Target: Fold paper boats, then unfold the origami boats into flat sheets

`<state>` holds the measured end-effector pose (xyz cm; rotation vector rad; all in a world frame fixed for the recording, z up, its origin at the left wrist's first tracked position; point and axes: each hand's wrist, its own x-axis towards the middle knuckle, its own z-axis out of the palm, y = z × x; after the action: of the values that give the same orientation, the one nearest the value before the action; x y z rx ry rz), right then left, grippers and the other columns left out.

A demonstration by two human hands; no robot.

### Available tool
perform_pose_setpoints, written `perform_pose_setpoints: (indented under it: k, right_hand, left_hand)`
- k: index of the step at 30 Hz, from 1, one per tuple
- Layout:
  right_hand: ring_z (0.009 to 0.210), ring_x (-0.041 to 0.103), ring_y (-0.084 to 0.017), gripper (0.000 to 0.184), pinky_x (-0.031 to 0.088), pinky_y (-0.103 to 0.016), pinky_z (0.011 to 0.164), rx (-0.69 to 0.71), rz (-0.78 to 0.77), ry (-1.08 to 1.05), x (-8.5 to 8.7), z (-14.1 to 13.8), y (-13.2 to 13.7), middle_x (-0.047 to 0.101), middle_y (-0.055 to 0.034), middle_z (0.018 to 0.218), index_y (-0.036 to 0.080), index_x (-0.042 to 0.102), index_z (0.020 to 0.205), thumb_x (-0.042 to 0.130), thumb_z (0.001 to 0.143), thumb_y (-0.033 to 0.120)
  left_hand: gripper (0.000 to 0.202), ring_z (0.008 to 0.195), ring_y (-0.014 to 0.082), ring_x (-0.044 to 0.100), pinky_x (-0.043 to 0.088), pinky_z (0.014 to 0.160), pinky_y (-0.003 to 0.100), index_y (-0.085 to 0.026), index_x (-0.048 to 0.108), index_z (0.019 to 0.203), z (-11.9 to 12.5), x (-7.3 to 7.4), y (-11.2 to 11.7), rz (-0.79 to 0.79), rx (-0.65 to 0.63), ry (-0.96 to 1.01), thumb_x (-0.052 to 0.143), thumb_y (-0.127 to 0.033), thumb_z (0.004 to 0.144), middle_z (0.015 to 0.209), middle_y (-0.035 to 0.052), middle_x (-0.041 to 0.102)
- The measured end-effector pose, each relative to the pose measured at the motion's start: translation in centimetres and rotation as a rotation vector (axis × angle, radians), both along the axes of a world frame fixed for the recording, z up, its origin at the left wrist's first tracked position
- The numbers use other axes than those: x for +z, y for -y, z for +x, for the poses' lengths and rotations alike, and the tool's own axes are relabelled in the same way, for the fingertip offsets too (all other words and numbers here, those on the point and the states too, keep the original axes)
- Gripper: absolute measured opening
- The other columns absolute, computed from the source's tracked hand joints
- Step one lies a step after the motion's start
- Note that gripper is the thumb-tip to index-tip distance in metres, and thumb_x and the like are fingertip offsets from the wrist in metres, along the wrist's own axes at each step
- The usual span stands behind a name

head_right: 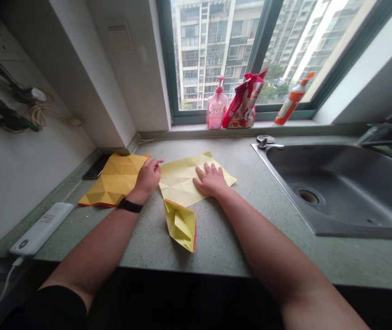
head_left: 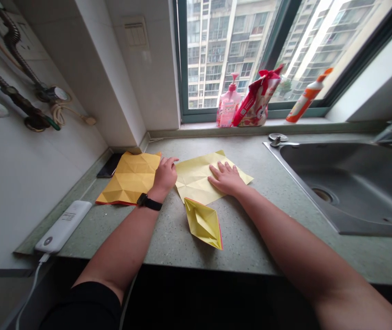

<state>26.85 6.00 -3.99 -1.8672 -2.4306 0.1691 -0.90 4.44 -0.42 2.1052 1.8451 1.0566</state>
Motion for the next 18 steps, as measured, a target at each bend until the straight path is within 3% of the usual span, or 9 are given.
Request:
perform_pose_setpoints:
  k: [6,12,15,18]
  right_hand:
    - [0.169,0.026,-0.044,0.077,0.018,-0.068,0.135,0.001,0.017,0.001,-0.2,-0.1,-0.2,0.031,-0.014,0.184,0.029,0.041,0.173,0.036,0.107,0.068]
    - [0.167,0.031,-0.043,0.077,0.023,-0.066,0.134,0.016,0.071,-0.072,-0.4,-0.1,-0.8,0.037,-0.0163,0.18,0.025,0.044,0.171,0.041,0.106,0.066]
    - [0.165,0.035,-0.041,0.076,0.028,-0.065,0.133,0.014,0.196,-0.195,-0.3,0.6,-1.3,0.043,-0.0175,0.177,0.022,0.042,0.172,0.042,0.106,0.062]
    - [0.162,0.039,-0.039,0.074,0.032,-0.062,0.132,0.0,0.35,-0.304,0.1,1.8,-1.6,0.049,-0.0171,0.172,0.021,0.038,0.173,0.04,0.108,0.056]
  left_hand:
    - [0.046,0.102,0.0213,0.073,0.059,0.108,0.037,-0.02,0.074,0.139,-0.2,0.0,0.2,-0.066,-0.085,0.025,0.062,-0.01,0.097,0.131,0.0119,0.07]
    - [0.044,0.12,0.0234,0.075,0.055,0.116,0.036,-0.022,0.086,0.119,-0.4,1.1,1.1,-0.111,-0.211,-0.033,0.052,-0.004,0.097,0.128,0.0065,0.082]
    - [0.042,0.119,0.0244,0.076,0.056,0.117,0.039,-0.023,0.088,0.113,-0.6,2.0,1.6,-0.096,-0.179,0.003,0.053,-0.005,0.097,0.126,0.0054,0.084]
    - [0.037,0.119,0.0265,0.077,0.057,0.115,0.043,-0.023,0.087,0.117,-1.8,3.4,1.8,-0.073,-0.067,0.11,0.059,-0.01,0.097,0.126,0.0058,0.084]
